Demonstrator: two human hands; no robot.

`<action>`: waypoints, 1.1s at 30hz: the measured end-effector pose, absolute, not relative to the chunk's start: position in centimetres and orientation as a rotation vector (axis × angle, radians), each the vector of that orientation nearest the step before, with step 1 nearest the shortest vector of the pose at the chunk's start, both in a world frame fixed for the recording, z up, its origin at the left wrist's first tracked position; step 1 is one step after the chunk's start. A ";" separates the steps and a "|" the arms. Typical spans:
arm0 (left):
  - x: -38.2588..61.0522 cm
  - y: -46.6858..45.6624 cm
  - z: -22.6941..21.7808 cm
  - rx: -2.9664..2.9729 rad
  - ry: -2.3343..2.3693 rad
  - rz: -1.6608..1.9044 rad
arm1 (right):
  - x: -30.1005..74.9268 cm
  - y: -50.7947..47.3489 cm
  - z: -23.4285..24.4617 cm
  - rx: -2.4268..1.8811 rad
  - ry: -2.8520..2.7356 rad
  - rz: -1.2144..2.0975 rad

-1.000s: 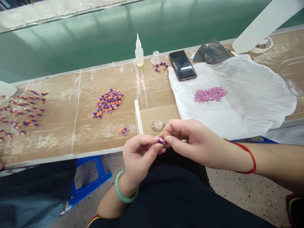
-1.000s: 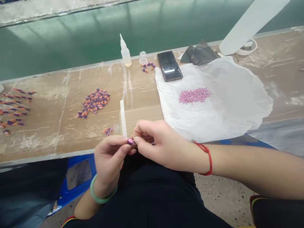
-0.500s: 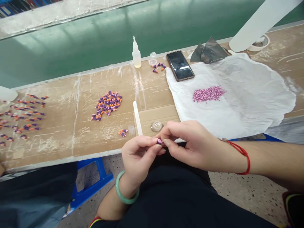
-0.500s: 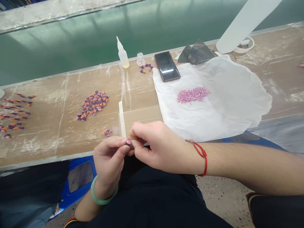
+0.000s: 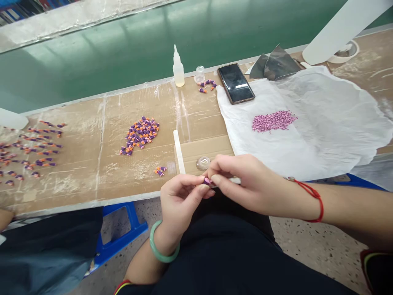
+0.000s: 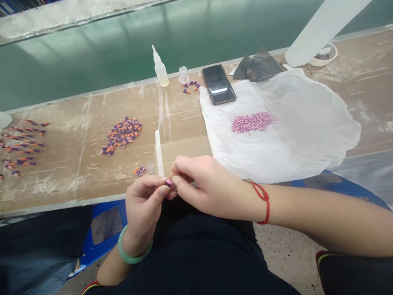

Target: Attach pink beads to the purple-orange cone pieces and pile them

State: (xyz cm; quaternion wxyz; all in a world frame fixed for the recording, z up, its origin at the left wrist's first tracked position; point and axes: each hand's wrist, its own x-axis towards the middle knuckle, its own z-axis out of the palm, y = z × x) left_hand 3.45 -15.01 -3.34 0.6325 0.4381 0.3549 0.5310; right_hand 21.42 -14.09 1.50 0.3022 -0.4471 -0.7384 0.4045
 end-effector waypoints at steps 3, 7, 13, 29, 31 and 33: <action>2.9 -15.0 -3.1 1.002 0.883 1.179 | 22.6 -13.8 1.3 -1.293 -1.838 1.100; 0.2 -14.1 -3.1 1.196 1.073 1.130 | 24.5 -13.8 0.7 -1.393 -1.665 1.162; -6.8 -11.1 -4.7 1.846 1.513 0.920 | 26.9 -13.9 -1.0 -1.605 -1.609 1.085; -10.7 0.2 -4.4 2.541 1.521 0.404 | 29.9 -15.4 -3.4 -1.749 -1.478 1.024; -10.6 0.4 -4.7 2.596 1.508 0.332 | 30.2 -15.5 -3.4 -1.734 -1.459 1.020; -10.3 0.2 -5.0 2.651 1.524 0.302 | 30.4 -15.6 -3.3 -1.729 -1.436 0.982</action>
